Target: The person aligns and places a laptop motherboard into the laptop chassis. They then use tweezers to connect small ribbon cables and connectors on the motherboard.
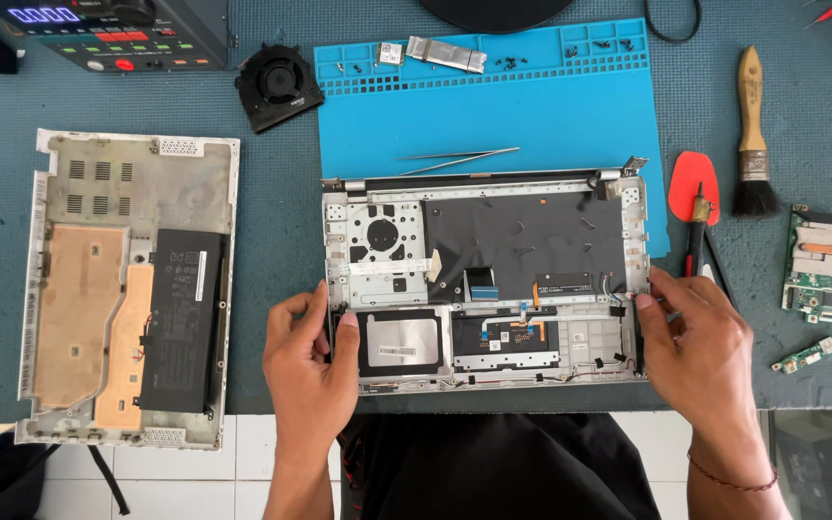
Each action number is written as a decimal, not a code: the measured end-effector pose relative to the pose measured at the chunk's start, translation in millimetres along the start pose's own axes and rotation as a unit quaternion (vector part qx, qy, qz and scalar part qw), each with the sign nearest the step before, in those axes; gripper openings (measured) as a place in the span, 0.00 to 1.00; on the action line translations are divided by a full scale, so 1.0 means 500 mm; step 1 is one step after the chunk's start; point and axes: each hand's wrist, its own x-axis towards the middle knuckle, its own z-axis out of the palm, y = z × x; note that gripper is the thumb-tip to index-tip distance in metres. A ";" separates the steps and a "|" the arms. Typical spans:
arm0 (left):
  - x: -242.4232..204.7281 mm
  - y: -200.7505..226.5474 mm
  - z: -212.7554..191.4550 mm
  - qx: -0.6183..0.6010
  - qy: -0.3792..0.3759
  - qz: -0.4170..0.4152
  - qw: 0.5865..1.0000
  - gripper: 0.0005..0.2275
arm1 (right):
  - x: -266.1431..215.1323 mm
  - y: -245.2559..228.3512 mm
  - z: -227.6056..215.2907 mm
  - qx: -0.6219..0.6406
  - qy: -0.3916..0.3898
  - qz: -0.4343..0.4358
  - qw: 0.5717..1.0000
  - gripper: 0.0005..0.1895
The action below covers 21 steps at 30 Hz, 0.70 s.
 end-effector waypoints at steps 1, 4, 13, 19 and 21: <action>-0.001 -0.001 0.000 0.000 0.001 0.001 1.000 0.17 | 0.000 0.002 0.001 0.000 0.001 -0.001 1.000 0.15; 0.000 -0.003 0.000 -0.014 -0.003 -0.005 1.000 0.18 | 0.000 0.007 0.006 -0.006 0.003 -0.002 1.000 0.15; 0.009 0.008 0.001 -0.012 -0.006 -0.028 1.000 0.19 | 0.002 0.007 0.011 -0.003 0.025 -0.019 0.999 0.14; 0.009 0.011 -0.001 -0.022 -0.014 -0.066 0.997 0.19 | 0.002 0.005 0.007 0.003 0.008 0.008 1.000 0.15; 0.006 0.008 -0.002 -0.033 -0.011 -0.056 0.998 0.18 | 0.003 0.007 0.007 0.035 0.018 0.011 0.999 0.13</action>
